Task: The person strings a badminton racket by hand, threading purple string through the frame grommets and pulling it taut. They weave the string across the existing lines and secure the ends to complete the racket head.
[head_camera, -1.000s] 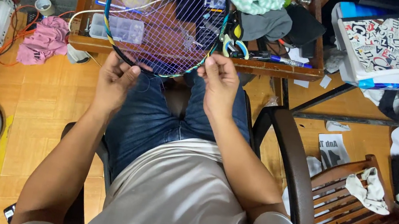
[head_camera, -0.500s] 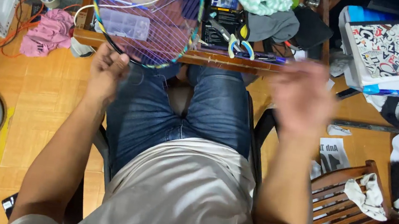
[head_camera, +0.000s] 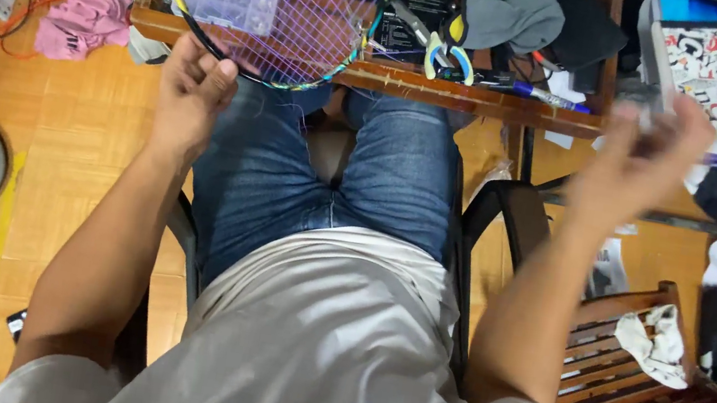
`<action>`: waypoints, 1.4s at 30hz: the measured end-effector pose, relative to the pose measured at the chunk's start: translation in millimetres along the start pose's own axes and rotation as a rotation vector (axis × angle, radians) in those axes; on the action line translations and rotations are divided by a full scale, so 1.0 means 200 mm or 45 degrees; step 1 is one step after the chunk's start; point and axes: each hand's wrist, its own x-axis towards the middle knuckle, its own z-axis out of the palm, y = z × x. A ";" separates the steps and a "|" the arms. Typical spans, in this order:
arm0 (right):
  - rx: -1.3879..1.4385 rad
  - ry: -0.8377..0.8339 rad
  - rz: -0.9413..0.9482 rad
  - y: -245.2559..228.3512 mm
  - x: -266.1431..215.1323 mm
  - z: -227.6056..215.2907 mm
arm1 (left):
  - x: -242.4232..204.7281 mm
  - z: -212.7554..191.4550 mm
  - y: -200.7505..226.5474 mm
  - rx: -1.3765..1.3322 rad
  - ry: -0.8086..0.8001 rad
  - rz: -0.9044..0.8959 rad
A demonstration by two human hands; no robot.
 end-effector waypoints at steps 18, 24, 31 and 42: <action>-0.334 -0.351 -0.041 0.29 0.08 -0.04 | 0.00 -0.04 0.03 -0.032 0.032 0.053; -1.248 -0.276 0.247 0.59 0.08 -0.66 | 0.01 -0.04 0.00 -0.047 0.042 0.027; -0.084 -0.449 0.070 -0.21 0.06 0.13 | -0.01 0.03 0.02 -0.013 0.002 -0.045; 0.226 -0.845 -0.015 -0.71 -0.04 0.65 | -0.03 0.02 0.00 0.006 -0.083 -0.028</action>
